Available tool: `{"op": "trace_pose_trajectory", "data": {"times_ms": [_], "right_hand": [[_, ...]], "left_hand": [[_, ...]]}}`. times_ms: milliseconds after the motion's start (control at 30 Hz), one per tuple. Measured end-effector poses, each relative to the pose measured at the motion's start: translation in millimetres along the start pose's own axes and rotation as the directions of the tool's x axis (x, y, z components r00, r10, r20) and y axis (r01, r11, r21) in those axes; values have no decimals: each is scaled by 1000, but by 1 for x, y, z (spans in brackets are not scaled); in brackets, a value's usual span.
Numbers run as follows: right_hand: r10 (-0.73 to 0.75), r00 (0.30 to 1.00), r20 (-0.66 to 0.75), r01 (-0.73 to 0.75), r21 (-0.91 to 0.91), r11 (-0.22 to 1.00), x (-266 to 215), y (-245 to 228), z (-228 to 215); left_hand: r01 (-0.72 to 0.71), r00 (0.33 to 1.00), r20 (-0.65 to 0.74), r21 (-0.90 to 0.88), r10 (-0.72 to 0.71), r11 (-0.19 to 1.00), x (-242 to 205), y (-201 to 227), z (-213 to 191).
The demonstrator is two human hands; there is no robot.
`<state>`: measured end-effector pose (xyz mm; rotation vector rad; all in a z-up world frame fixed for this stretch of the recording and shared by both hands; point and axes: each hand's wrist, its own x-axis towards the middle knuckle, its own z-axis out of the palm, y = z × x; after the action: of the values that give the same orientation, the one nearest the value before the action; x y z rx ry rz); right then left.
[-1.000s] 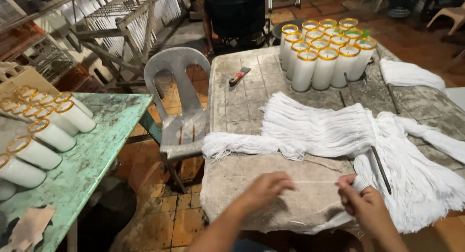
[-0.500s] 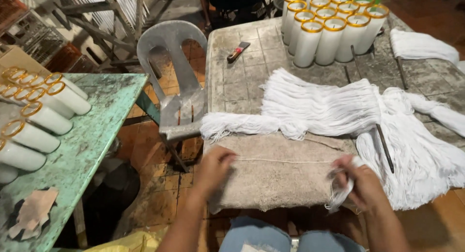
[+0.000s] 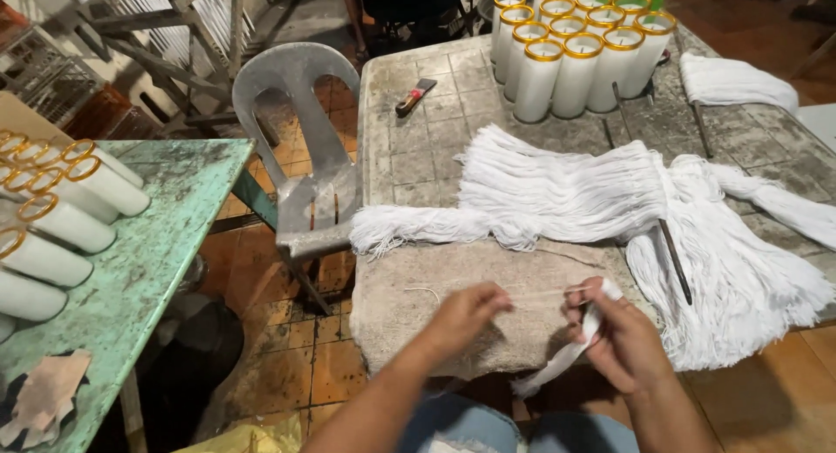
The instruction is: Wrapping cotton string around a padded board to prepare multiple candle wicks of uniform length.
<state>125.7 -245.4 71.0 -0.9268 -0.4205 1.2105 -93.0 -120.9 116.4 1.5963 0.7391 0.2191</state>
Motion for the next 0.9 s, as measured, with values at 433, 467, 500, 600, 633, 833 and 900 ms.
{"op": "trace_pose_trajectory", "data": {"times_ms": [433, 467, 500, 600, 633, 833, 900], "right_hand": [[-51, 994, -94, 100, 647, 756, 43, 26, -89], [-66, 994, -81, 103, 656, 747, 46, 27, -92], [-63, 995, -77, 99, 657, 747, 47, 27, -92], [-75, 996, -48, 88, 657, 749, 45, 29, -93], [-65, 996, -62, 90, 645, 759, 44, 29, -92], [-70, 996, -61, 93, 632, 770, 43, 31, -94], [-68, 996, -52, 85, 637, 766, 43, 31, -93]], "left_hand": [[544, 822, -473, 484, -318, 686, -32, 10, -108], [531, 815, -527, 509, -242, 678, -32, 7, -117], [534, 812, -531, 506, -243, 678, -31, -3, -119], [413, 843, -532, 535, -87, 736, -37, -20, -116], [350, 883, -459, 506, -97, 788, -42, -15, -109], [213, 933, -357, 645, 43, 734, -35, -59, -100], [177, 927, -349, 726, 134, 664, -30, -79, -101]]}}
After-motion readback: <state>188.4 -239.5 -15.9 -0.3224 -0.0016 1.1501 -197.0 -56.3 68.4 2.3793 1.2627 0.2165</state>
